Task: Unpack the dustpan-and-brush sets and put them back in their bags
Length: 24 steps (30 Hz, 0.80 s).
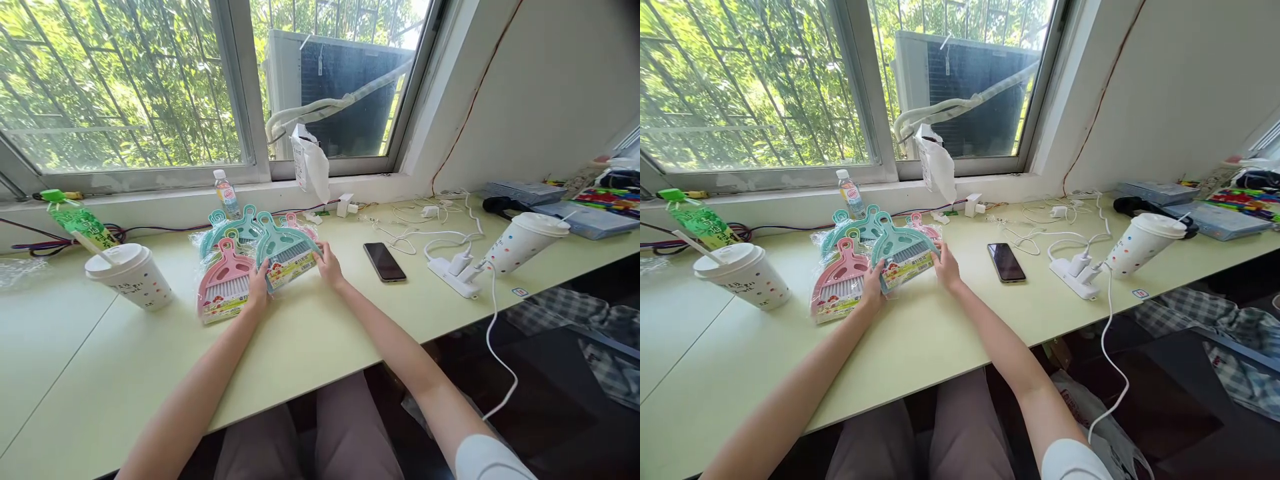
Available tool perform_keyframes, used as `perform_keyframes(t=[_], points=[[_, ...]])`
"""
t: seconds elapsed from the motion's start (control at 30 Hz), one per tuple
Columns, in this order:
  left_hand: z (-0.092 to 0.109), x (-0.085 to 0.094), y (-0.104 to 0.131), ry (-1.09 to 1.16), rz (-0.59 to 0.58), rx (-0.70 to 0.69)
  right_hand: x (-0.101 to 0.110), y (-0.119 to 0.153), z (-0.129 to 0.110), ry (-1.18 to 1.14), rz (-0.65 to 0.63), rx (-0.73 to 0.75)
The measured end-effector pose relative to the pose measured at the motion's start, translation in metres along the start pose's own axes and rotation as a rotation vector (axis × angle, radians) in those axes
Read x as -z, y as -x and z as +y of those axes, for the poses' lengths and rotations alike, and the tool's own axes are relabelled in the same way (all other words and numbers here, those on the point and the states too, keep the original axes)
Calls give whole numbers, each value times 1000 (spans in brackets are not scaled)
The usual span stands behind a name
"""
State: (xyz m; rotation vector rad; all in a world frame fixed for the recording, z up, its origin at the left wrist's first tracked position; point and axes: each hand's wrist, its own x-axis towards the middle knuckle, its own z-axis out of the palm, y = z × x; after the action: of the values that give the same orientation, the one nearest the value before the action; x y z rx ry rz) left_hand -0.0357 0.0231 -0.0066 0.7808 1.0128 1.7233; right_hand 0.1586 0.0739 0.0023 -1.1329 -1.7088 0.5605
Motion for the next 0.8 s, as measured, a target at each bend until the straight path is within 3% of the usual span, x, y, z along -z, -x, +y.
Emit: perform_keyframes(t=[0.1,0.2,0.27,0.33,0.4,0.6,0.7,0.8], points=[[-3,-2,1,-36,56,-24,6,5,-8,313,68,302],[-2,-6,3,-15,98,12,8,11,-15,453,-92,512],[1,-8,4,13,138,96,5,14,-16,492,-243,540],[4,-8,4,49,174,177,0,15,-13,479,-336,459],[6,-8,3,88,170,211,-6,14,-8,357,-341,302],[5,-4,0,103,53,190,-11,1,7,-436,-238,-163],[5,-3,1,10,-23,163,-11,-4,11,-618,-218,-258],[6,0,2,-116,-190,118,-10,-5,13,-746,-185,-263]])
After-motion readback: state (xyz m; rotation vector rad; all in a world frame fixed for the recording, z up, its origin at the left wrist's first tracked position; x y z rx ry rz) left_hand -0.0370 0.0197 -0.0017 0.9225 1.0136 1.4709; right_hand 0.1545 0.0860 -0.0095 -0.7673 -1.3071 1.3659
